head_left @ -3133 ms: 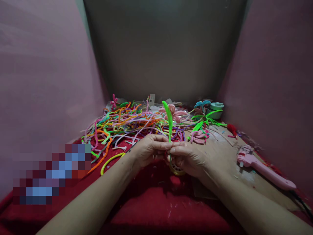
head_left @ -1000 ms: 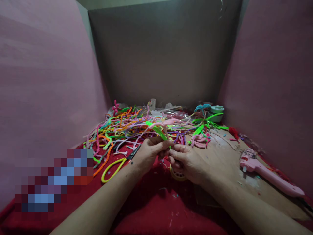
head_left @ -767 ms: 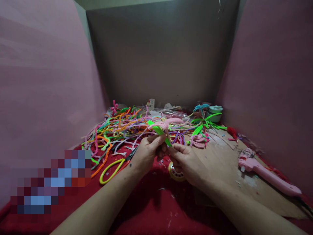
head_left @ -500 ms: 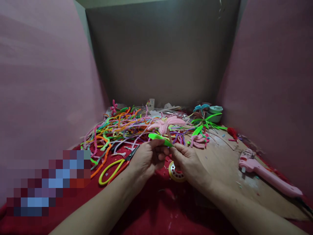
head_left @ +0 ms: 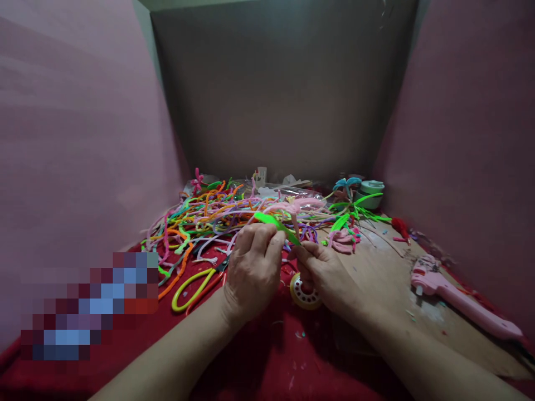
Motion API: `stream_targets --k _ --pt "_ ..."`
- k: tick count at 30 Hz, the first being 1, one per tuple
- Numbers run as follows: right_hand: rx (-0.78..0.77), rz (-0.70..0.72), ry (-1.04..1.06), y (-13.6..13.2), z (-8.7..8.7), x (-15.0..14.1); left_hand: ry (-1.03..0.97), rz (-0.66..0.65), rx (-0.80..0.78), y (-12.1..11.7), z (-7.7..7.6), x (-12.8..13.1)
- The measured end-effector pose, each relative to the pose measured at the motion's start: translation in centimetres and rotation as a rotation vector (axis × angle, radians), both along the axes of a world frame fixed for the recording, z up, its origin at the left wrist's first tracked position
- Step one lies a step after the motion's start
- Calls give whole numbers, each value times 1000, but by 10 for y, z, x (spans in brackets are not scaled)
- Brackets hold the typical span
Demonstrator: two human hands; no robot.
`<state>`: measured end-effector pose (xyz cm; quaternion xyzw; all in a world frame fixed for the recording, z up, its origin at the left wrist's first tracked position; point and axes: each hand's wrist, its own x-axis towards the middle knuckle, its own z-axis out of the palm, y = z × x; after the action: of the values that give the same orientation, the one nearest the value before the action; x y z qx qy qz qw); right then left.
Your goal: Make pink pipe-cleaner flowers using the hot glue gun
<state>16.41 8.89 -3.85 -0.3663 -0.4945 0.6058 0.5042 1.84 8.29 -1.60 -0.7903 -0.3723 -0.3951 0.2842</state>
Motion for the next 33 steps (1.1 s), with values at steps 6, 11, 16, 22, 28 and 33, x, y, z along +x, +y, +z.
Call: stream_targets --k 6,11,16,22,28,33 --pt "17 50 4 -1 2 -1 149 71 94 0 2 7" --pt "-12 63 26 -1 1 -1 103 110 56 6 2 12" --pt "54 62 5 -3 0 -1 155 136 -90 8 1 11" --pt "108 18 38 -1 2 1 -269 -54 -615 11 0 10" --pt "105 -18 57 1 -2 2 -408 -86 -793 13 6 11" --pt "130 -39 155 2 -2 3 -315 49 -755 16 6 5"
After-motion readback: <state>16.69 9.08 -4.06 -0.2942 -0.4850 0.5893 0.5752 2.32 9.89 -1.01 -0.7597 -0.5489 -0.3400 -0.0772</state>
